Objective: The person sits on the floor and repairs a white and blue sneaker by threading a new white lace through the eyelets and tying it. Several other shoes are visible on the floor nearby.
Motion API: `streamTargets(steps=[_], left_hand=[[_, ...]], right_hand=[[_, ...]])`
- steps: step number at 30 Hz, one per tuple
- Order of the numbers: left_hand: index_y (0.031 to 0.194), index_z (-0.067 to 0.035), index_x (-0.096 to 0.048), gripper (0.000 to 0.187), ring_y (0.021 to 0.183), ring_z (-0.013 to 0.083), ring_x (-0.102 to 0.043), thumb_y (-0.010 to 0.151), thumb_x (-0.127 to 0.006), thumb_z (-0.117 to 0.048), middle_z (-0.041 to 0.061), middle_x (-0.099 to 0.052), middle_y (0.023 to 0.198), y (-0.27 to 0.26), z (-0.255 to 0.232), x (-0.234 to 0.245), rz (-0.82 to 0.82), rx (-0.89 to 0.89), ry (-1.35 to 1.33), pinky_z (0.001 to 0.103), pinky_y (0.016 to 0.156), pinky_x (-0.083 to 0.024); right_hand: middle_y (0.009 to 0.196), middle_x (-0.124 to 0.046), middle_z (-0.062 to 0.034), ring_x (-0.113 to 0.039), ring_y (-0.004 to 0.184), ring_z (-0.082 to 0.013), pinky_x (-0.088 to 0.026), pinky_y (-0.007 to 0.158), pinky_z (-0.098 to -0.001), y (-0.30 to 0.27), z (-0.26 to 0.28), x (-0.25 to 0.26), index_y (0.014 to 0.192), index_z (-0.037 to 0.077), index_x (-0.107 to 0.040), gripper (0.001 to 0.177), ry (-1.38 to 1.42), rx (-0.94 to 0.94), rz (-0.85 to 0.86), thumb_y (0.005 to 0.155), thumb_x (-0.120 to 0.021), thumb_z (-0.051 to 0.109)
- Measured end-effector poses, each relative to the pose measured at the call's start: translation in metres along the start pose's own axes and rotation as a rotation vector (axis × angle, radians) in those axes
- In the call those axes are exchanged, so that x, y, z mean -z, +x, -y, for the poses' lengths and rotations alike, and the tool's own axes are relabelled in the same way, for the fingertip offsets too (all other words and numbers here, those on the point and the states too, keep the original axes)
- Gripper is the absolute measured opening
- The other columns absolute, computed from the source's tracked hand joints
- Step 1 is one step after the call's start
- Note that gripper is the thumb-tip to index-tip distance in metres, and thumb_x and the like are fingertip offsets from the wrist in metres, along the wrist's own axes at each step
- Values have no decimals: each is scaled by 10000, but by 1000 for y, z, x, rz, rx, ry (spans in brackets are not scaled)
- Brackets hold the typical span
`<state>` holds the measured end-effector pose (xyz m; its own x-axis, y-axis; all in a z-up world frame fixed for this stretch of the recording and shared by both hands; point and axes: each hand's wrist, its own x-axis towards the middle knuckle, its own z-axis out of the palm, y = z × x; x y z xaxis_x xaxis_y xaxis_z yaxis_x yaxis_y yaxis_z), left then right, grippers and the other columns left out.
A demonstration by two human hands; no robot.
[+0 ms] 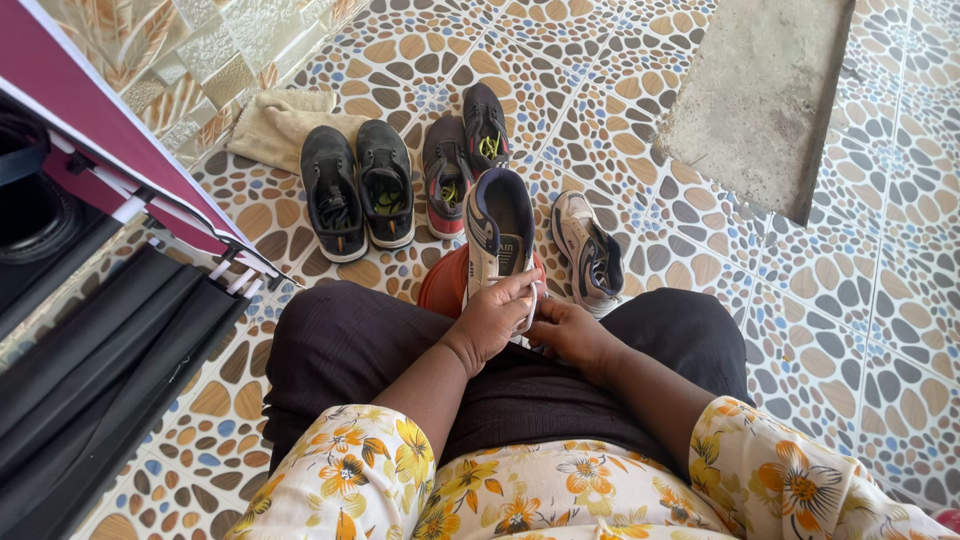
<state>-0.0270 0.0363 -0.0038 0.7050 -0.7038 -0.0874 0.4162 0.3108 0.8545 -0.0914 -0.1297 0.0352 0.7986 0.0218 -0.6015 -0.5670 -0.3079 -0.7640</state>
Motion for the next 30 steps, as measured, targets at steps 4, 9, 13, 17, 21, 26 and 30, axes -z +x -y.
streamTargets(steps=[4, 9, 13, 17, 21, 26, 30], left_hand=[[1472, -70, -521, 451, 1178, 147, -676, 1023, -513, -113, 112, -676, 1331, -4, -10, -4, -112, -59, 276, 275, 975, -551], [1234, -98, -705, 307, 983, 186, -758, 964, -649, -234, 120, -784, 1100, -6, -28, -6, -428, -71, 617, 317, 870, -588], [1096, -83, -760, 283, 898, 230, -779, 938, -669, -299, 133, -803, 1013, -10, -41, 3, -625, 115, 696, 354, 821, -600], [1143, -208, -783, 266, 1139, 306, -649, 932, -678, -331, 121, -684, 1212, -15, -55, -8, -550, 397, 1085, 448, 962, -521], [1376, -145, -637, 595, 1301, 332, -521, 788, -704, -200, 110, -585, 1358, -31, -64, -33, -466, -518, 1215, 510, 1098, -373], [1112, -193, -679, 227, 1419, 295, -495, 888, -713, -202, 72, -539, 1473, -44, -67, -51, -165, -922, 1378, 476, 1156, -396], [1031, -195, -668, 110, 1416, 287, -503, 927, -690, -224, 71, -533, 1502, -42, -64, -50, -77, -978, 1437, 464, 1132, -413]], right_hand=[[1136, -678, -29, -641, 1012, -125, -543, 877, -307, -14, 8, 7, 1133, 40, -713, 279, 252, 183, 168, 971, -504, 128], [1110, -683, -97, -641, 1007, -205, -541, 899, -370, -26, 26, 12, 1097, 34, -667, 285, 542, 156, 85, 1039, -464, 224], [1071, -706, -132, -685, 1020, -245, -559, 903, -413, -32, 43, 27, 978, 13, -625, 355, 663, 271, 45, 1051, -433, 303], [1011, -706, -148, -681, 951, -257, -540, 883, -417, -35, 47, 30, 969, 44, -628, 328, 663, 216, -26, 1067, -434, 290], [991, -715, -109, -683, 879, -200, -545, 782, -362, -29, 46, 19, 998, 39, -653, 388, 550, 26, -101, 1066, -397, 323], [931, -677, -48, -674, 772, -166, -563, 627, -338, -28, 45, 13, 1104, 80, -622, 344, 717, -18, -77, 1066, -379, 321], [946, -674, -80, -677, 751, -183, -564, 601, -344, -32, 45, 15, 1136, 56, -622, 423, 742, 15, 24, 1081, -370, 392]])
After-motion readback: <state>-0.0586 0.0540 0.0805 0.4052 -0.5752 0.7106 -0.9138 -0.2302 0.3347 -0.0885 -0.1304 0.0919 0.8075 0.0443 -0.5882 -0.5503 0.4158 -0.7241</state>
